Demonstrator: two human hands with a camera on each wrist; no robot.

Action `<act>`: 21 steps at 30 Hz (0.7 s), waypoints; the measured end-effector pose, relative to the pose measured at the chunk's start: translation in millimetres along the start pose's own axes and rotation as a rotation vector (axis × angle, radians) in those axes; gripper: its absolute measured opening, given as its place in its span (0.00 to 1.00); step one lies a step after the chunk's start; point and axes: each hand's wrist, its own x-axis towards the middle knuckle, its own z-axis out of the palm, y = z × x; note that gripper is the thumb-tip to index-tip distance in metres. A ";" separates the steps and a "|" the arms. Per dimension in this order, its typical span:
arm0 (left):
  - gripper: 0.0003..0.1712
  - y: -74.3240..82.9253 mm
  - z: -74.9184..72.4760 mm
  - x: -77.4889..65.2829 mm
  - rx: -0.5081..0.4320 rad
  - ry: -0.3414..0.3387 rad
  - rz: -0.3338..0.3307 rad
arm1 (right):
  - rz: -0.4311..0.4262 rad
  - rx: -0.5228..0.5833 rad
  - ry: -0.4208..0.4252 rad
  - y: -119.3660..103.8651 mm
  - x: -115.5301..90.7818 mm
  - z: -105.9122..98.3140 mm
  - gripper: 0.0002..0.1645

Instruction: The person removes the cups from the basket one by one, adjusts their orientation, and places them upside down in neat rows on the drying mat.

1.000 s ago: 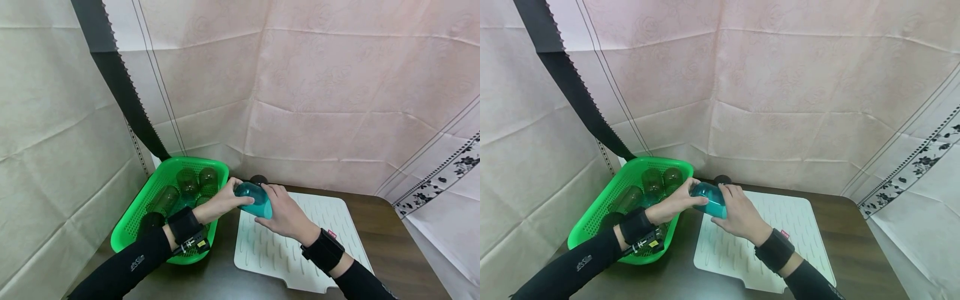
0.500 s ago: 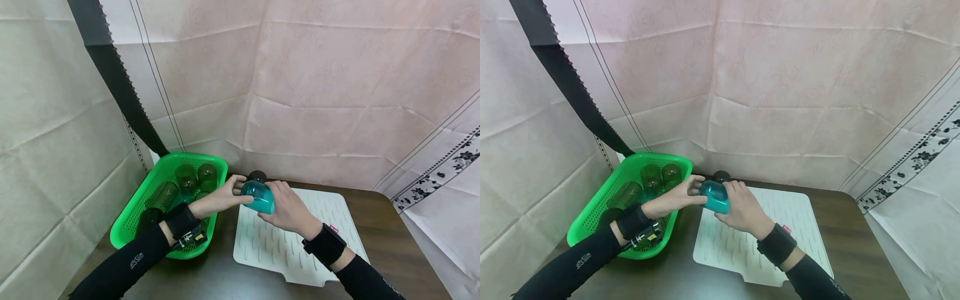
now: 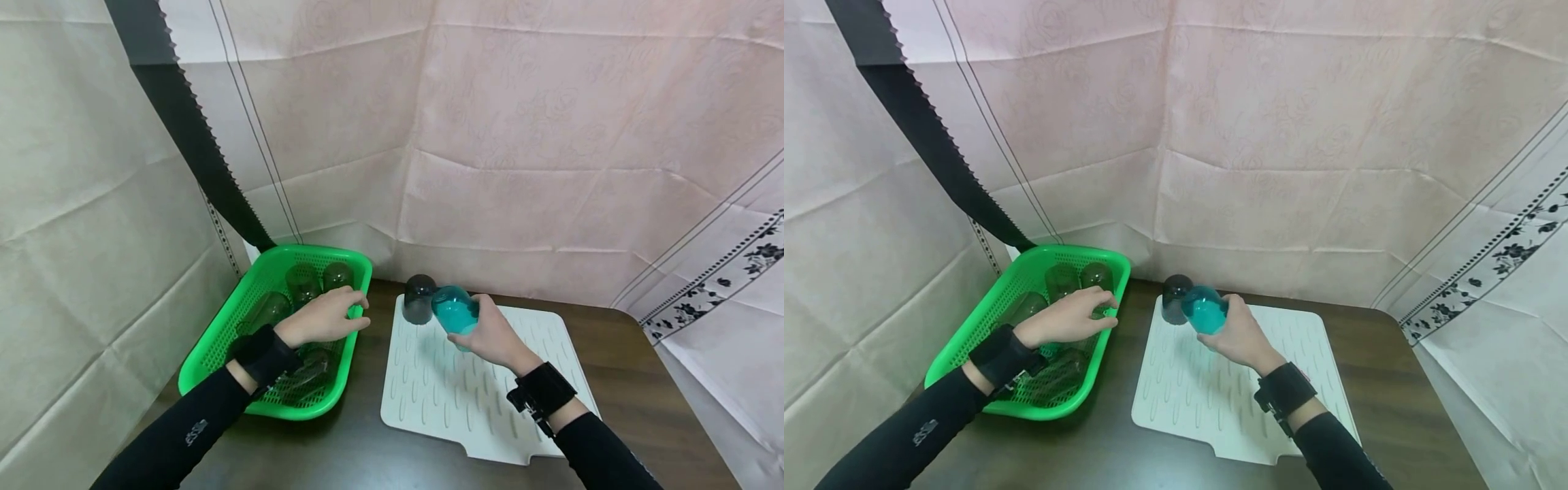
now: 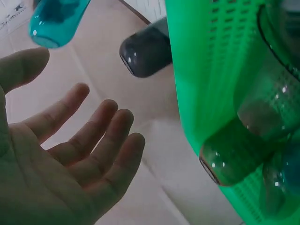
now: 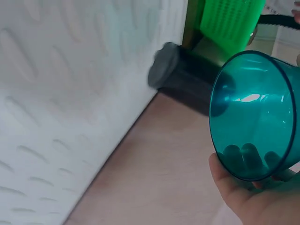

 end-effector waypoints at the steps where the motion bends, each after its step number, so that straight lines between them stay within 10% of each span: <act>1: 0.17 -2.1 -1.5 -0.8 0.015 -0.004 0.004 | 0.009 0.017 0.001 3.8 1.0 -0.1 0.53; 21: 0.15 -22.4 -18.9 -13.4 0.016 -0.051 -0.003 | 0.381 0.240 0.101 85.6 36.1 15.7 0.61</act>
